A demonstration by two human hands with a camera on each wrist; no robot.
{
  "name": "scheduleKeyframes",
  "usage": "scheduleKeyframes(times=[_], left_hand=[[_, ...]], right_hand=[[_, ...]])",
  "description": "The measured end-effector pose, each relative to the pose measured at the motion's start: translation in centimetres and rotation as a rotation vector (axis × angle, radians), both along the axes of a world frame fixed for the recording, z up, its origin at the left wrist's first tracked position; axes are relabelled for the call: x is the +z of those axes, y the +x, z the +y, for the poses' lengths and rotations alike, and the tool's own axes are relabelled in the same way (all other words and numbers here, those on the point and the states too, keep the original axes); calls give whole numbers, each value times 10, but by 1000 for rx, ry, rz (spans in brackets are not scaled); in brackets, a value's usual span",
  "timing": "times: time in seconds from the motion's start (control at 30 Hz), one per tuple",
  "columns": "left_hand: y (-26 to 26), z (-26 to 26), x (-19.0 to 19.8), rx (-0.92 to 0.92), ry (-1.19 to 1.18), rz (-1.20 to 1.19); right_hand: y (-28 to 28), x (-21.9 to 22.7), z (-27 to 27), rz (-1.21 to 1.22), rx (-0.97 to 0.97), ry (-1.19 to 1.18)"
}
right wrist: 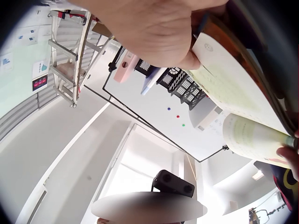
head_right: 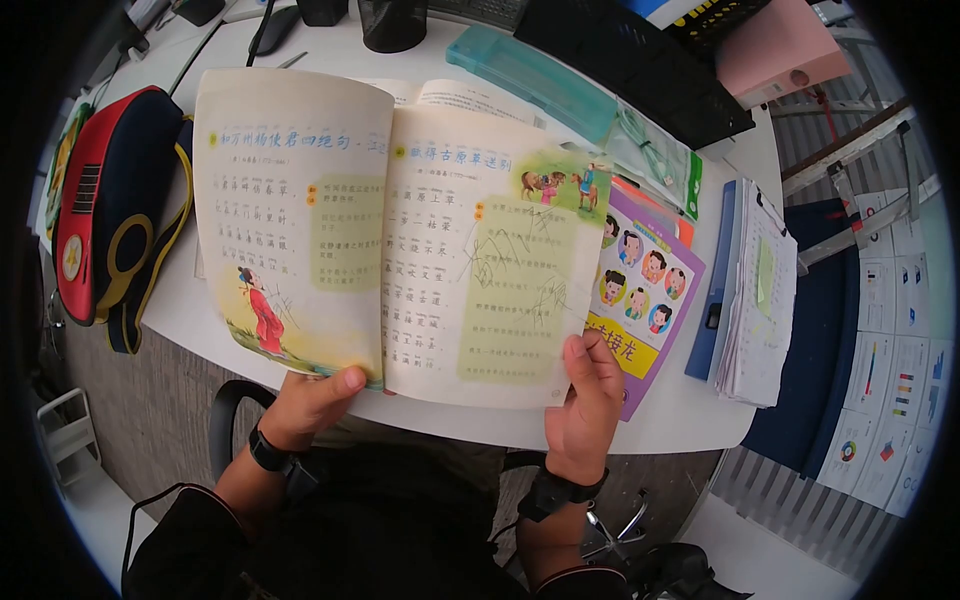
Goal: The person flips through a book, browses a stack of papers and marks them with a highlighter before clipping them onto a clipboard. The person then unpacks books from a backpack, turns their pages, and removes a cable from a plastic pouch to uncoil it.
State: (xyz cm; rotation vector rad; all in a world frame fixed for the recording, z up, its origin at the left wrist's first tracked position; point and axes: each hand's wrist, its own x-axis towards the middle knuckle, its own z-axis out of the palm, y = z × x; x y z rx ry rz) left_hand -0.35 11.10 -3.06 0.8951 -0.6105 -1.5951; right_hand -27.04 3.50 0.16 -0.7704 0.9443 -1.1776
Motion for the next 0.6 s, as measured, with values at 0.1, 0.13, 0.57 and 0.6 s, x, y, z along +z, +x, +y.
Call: scheduleKeyframes(times=[0.1,0.13,0.57,0.6], left_hand=[[-2,-1,-1,20,1,66],[-2,-1,-1,41,-7,120],[-1,-5,4,10,-57,226],[0,-4,2,2,-52,216]], right_hand=[[3,2,1,-47,-25,16],[4,2,1,-43,-38,24],[3,-1,2,-44,4,-29],[9,6,2,-2,-33,4]])
